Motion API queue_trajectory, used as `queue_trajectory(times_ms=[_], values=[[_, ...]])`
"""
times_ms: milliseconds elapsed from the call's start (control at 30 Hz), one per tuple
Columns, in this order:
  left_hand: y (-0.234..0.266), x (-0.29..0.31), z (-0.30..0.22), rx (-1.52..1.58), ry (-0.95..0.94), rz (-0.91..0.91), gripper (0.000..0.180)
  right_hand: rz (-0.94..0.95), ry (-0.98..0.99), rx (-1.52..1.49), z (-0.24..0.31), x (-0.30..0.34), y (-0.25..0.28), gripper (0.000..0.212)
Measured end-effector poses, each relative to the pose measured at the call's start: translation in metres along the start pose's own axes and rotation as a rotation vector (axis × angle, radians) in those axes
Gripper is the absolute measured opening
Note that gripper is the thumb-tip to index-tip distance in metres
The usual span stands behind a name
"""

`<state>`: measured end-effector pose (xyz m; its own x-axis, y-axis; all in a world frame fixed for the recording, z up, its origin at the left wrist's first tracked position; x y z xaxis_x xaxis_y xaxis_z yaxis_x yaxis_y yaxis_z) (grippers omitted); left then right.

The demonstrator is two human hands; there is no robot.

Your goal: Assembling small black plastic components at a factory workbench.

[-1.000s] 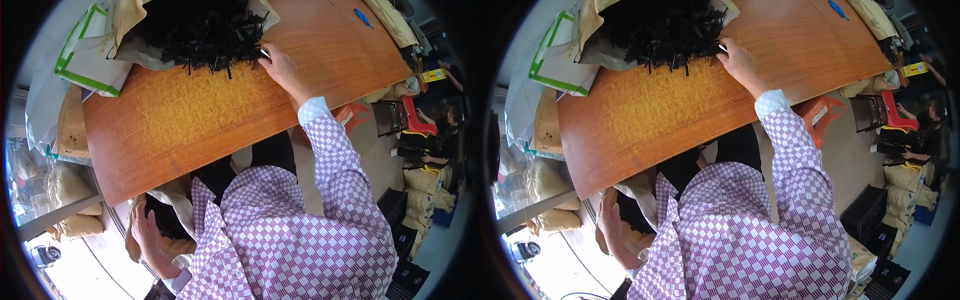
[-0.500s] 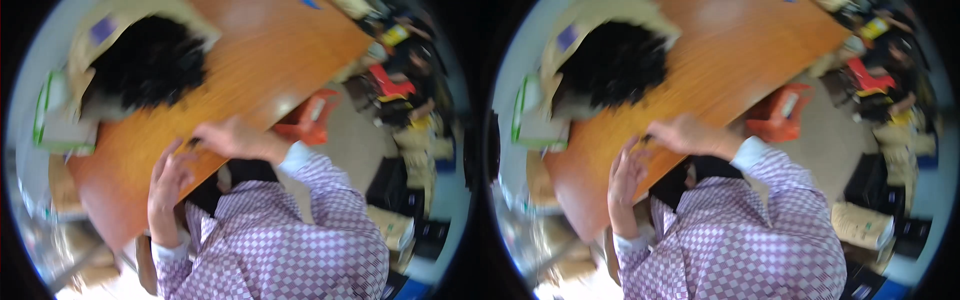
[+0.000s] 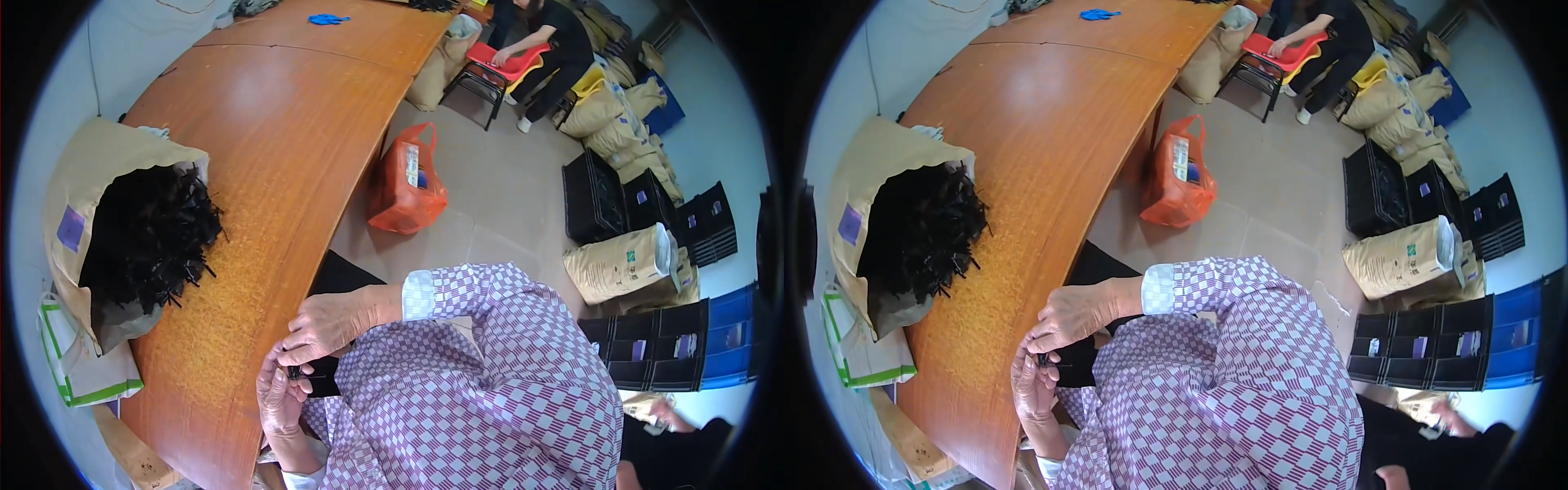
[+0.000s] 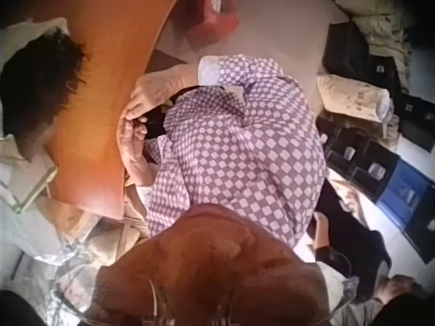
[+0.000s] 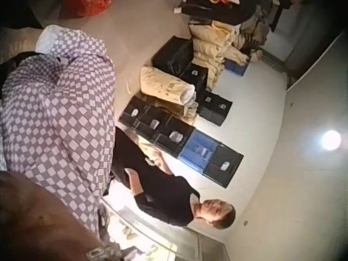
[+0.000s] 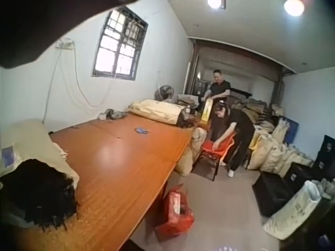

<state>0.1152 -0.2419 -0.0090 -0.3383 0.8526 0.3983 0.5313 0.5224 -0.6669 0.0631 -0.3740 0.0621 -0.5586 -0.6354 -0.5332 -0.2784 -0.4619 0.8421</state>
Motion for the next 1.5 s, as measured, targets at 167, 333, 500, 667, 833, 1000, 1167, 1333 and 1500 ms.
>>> queue_trajectory(times_ms=[167, 333, 500, 667, 833, 1000, 1167, 1333, 1500], values=[[-0.009, 0.004, 0.007, 0.043, -0.113, -0.067, 0.057, -0.165, -0.042, -0.034, 0.001, 0.004, 0.007, 0.028], [-0.032, 0.006, -0.020, -0.199, -0.261, -0.244, 0.047, -0.220, -0.586, -0.520, -0.011, 0.019, -0.003, 0.038], [-0.033, 0.007, -0.020, -0.244, -0.352, -0.314, 0.039, -0.361, -0.760, -0.763, -0.006, 0.017, -0.003, 0.026], [-0.035, 0.015, -0.014, -0.330, -0.412, -0.412, 0.037, -0.313, -0.878, -0.920, -0.002, 0.016, -0.009, 0.021], [-0.033, 0.011, -0.011, -0.498, -0.462, -0.455, 0.040, -0.254, -0.809, -0.862, -0.001, 0.013, -0.023, 0.018], [-0.033, 0.008, -0.014, -0.663, -0.497, -0.496, 0.037, -0.197, -0.875, -0.924, -0.002, 0.014, -0.033, 0.017], [-0.024, 0.003, -0.010, -0.720, -0.457, -0.539, 0.032, -0.214, -0.878, -0.916, -0.003, 0.013, -0.037, 0.016], [-0.027, 0.004, -0.017, -0.993, -0.505, -0.641, 0.033, -0.222, -0.836, -0.843, -0.008, 0.014, -0.043, 0.014], [-0.034, -0.003, -0.024, -1.179, -0.598, -0.712, 0.033, -0.300, -0.849, -0.679, -0.012, 0.017, -0.044, 0.011]])
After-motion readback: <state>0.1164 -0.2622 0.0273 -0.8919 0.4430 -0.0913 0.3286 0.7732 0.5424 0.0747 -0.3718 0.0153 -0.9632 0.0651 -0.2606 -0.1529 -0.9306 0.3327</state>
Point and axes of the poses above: each hand's wrist, its own x-axis away from the middle knuckle, its own y-axis out of the back of the hand, z = x × y, the point moved 6 cm from there along -x, towards the middle knuckle, and after that the axes turned 9 degrees about y, right-handed, at the moved point
